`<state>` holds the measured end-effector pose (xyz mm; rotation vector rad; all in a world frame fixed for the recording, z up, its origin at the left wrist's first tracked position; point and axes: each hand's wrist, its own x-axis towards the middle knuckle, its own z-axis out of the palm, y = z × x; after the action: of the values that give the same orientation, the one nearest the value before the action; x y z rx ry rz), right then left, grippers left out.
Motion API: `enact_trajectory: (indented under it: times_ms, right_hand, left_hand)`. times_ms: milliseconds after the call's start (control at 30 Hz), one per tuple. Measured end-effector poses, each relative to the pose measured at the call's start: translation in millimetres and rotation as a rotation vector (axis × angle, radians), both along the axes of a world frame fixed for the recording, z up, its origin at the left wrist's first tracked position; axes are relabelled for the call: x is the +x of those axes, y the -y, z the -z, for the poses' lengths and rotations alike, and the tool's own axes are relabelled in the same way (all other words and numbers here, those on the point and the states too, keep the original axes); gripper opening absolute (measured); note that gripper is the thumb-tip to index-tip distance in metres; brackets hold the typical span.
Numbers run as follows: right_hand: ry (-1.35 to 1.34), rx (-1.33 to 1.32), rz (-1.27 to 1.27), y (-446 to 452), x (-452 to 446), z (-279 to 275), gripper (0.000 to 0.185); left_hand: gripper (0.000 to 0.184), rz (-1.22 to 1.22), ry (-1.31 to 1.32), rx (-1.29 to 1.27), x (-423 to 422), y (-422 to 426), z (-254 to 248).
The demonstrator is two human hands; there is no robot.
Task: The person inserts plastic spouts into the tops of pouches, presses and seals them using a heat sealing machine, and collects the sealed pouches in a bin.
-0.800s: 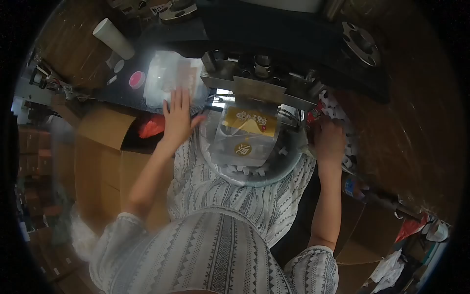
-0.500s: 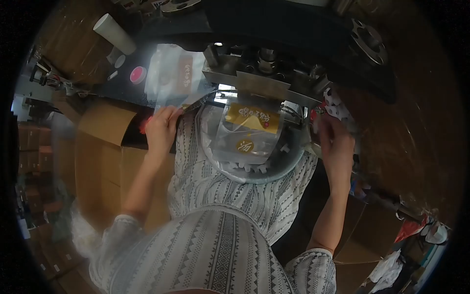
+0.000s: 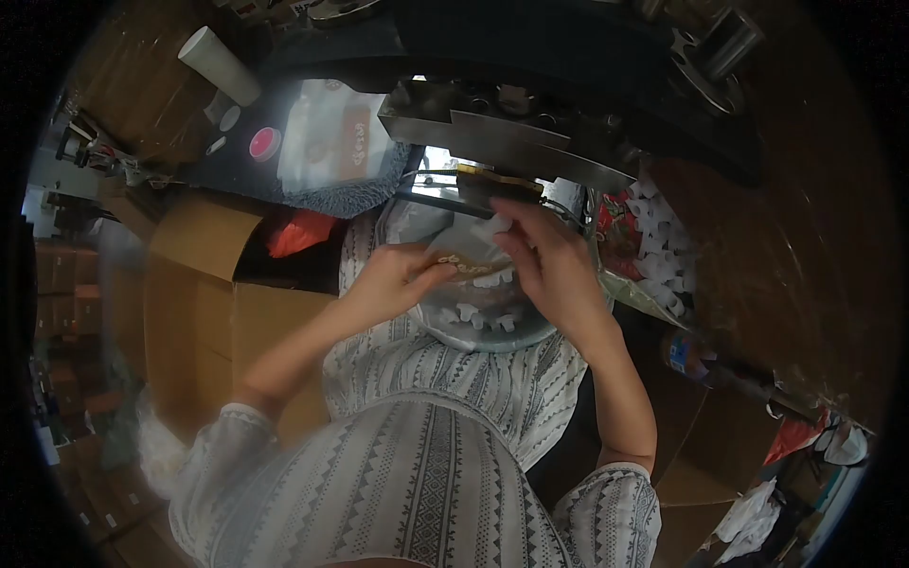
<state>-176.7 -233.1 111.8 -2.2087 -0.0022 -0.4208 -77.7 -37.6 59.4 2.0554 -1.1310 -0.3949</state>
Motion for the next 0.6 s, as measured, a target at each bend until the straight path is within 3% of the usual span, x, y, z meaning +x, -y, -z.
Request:
enact_trajectory:
  times_ms: [33, 100, 200, 300, 333, 367, 400, 467, 533, 567, 600]
  right_hand:
    - [-0.051, 0.045, 0.104, 4, -2, 0, 0.022]
    - [-0.103, 0.087, 0.208, 13, -8, 0, 0.023]
    - [-0.071, -0.144, 0.277, 25, -29, 1, 0.027]
    - [-0.115, -0.262, 0.427, 49, -43, 4, 0.027]
    - [-0.333, -0.439, 0.571, 65, -45, 12, 0.027]
    - [-0.554, -0.615, 0.713, 75, -46, 20, 0.027]
    - [-0.552, -0.614, 0.722, 78, -44, 27, 0.027]
    - [-0.489, -0.437, 0.623, 88, -43, 39, 0.026]
    - [-0.405, -0.425, 0.589, 90, -41, 45, 0.024]
    - [-0.313, -0.412, 0.537, 90, -41, 45, 0.023]
    - [-0.311, -0.416, 0.546, 89, -41, 43, 0.023]
  left_hand:
    - [0.014, 0.002, 0.003, -0.003, 4, 7, 3]
    - [0.022, -0.103, -0.664, 0.037, 15, 23, 8]
    - [0.026, -0.211, -0.88, -0.158, 26, 47, 12]
    - [0.029, -0.302, -1.057, -0.117, 25, 51, 4]
    - [0.029, -0.3, -1.057, -0.114, 26, 48, 6]
    - [0.028, -0.27, -0.713, -0.009, 30, 41, 10]
    - [0.028, -0.231, -0.364, 0.087, 35, 34, 12]
    - [0.035, -0.43, 0.022, -0.344, 66, 12, 14]
    - [0.052, -0.511, 0.649, -0.063, 101, -20, 19]
    - [0.052, -0.502, 0.644, -0.072, 99, -27, 29]
    - [0.056, -0.413, 0.716, 0.085, 89, -36, 41]
